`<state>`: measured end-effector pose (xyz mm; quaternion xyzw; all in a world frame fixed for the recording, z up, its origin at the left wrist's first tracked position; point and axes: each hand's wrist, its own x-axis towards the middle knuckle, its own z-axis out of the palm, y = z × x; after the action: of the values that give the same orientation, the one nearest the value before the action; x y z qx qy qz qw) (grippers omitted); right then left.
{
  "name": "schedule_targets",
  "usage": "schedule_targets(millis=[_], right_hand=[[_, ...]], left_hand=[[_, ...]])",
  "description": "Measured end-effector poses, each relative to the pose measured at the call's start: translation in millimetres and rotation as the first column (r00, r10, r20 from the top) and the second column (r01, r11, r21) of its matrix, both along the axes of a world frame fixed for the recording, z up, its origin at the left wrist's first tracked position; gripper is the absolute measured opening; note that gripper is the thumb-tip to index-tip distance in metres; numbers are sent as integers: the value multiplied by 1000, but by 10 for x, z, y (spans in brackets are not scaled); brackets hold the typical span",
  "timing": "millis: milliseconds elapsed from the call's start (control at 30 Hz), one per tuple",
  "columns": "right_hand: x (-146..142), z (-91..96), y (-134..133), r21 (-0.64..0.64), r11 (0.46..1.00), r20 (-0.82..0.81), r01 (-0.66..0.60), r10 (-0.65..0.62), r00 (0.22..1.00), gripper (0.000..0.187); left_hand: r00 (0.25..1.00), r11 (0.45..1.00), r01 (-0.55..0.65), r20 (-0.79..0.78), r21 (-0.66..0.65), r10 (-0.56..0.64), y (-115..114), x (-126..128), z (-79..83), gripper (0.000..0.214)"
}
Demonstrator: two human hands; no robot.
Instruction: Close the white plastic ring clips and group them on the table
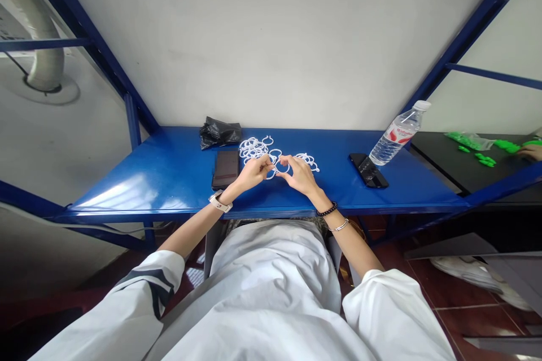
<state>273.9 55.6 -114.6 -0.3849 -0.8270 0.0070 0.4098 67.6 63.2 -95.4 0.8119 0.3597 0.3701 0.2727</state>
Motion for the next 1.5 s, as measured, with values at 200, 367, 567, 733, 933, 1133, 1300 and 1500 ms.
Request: schedule_targets(millis=[200, 367, 567, 733, 933, 1133, 1300, 1500], right_hand=[[-6, 2, 3, 90, 995, 2, -53, 53, 999, 25], [-24, 34, -15, 114, 987, -26, -112, 115, 993, 39], [-29, 44, -29, 120, 986, -70, -117, 126, 989, 42], [-28, 39, -32, 105, 986, -86, -129, 138, 987, 42], [-34, 57, -62, 66, 992, -71, -110, 115, 991, 40], [-24, 51, -60, 53, 998, -74, -43, 47, 996, 45], [-14, 41, -49, 46, 999, -82, 17, -13, 997, 49], [-12, 21, -26, 53, 998, -92, 34, -29, 995, 46]], left_hand=[[987, 984, 83, 152, -160, -58, 26, 17, -40, 23], [969, 947, 150, 231, -283, -84, 35, 13, -27, 36], [965, 917, 196, 236, -347, -117, 65, 7, -31, 39], [964, 912, 216, 222, -348, -144, 71, 5, -41, 41], [971, 927, 206, 180, -314, -155, 68, -3, -36, 44], [974, 925, 191, 183, -330, -136, 61, 4, -35, 43], [971, 924, 198, 196, -328, -139, 50, 8, -24, 43], [964, 914, 206, 235, -349, -127, 28, 14, 14, 36]])
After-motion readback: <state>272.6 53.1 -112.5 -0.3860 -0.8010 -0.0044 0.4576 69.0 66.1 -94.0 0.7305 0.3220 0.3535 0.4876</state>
